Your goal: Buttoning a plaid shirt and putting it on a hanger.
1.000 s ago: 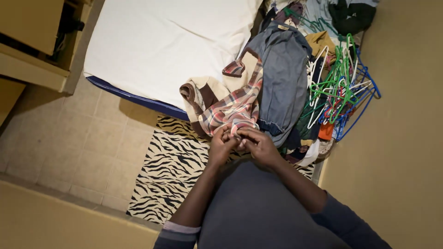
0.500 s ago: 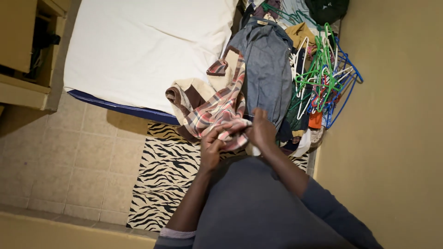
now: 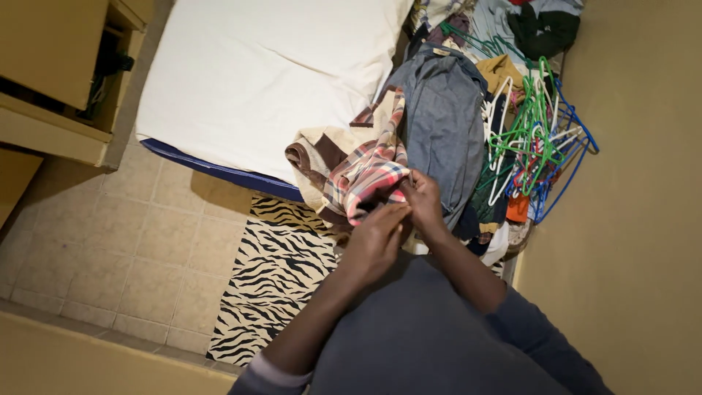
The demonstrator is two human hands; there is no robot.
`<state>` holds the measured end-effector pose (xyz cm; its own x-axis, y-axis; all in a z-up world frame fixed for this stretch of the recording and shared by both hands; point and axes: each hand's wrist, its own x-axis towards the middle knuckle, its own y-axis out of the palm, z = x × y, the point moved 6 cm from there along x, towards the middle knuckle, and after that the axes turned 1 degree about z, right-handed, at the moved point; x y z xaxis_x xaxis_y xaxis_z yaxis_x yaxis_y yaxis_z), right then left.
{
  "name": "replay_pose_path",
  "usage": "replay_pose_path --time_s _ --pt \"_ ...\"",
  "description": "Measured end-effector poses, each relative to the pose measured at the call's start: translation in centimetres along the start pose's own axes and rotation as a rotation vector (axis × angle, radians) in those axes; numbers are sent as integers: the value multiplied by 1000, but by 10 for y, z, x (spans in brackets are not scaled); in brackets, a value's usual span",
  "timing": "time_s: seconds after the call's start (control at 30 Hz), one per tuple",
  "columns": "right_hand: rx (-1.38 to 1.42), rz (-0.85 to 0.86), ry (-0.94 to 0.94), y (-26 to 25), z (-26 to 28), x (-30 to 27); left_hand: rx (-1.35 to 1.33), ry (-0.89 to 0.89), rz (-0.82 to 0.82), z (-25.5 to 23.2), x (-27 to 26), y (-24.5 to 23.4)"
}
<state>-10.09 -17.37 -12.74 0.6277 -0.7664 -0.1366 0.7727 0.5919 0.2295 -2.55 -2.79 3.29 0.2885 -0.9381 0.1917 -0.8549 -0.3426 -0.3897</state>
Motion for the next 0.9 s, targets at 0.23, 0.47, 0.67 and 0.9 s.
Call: replay_pose_path --time_s 0.23,0.47,0.67,0.9 --pt "-362 -27 -148 10 16 -23 356 -413 131 104 22 38" --pt "-585 69 -106 28 39 -31 436 -493 560 185 25 87" --pt "-544 135 -38 28 34 -31 350 -459 499 305 -19 137" --pt "-191 333 192 -6 26 -17 11 -776 261 148 8 46"
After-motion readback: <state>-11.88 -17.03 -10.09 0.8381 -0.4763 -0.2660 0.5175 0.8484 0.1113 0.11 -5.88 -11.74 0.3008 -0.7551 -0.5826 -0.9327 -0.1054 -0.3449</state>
